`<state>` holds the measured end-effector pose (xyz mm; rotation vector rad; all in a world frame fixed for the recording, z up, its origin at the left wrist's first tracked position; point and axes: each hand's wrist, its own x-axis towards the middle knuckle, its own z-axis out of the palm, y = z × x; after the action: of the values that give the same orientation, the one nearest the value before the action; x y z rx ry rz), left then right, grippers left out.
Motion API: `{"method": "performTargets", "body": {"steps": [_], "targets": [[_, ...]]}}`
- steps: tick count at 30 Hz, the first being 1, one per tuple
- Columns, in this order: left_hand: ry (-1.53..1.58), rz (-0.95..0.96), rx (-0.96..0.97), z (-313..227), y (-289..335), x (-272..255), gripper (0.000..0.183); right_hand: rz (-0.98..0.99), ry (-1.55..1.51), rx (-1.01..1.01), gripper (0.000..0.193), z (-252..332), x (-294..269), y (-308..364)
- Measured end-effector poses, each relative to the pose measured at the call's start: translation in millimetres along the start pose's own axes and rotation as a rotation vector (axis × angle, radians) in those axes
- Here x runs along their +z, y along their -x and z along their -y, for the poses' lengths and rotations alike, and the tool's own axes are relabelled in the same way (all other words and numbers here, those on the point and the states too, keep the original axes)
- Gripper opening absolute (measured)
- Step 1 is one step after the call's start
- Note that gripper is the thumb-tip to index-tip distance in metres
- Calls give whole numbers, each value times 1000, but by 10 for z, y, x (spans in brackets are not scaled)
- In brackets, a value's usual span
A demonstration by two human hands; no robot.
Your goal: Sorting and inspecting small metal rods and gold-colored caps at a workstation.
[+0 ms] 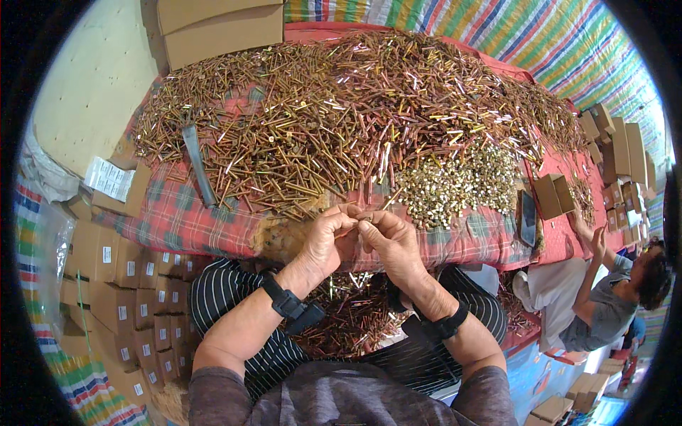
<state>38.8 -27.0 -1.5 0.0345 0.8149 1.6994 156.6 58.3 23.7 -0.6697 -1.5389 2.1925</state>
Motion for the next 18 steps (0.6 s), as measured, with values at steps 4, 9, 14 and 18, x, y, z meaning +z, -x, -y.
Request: {"method": "performTargets", "body": {"steps": [4, 9, 14, 18], "targets": [[55, 36, -5, 19, 0, 23, 29, -74, 173, -83, 11, 33, 149, 45], [112, 55, -4, 50, -3, 72, 33, -100, 423, -260, 10, -47, 149, 39], [123, 62, -20, 35, 25, 76, 32, -149, 521, -297, 10, -21, 252, 93], [-102, 63, 51, 24, 37, 69, 31, -145, 411, -175, 14, -5, 212, 15]]}}
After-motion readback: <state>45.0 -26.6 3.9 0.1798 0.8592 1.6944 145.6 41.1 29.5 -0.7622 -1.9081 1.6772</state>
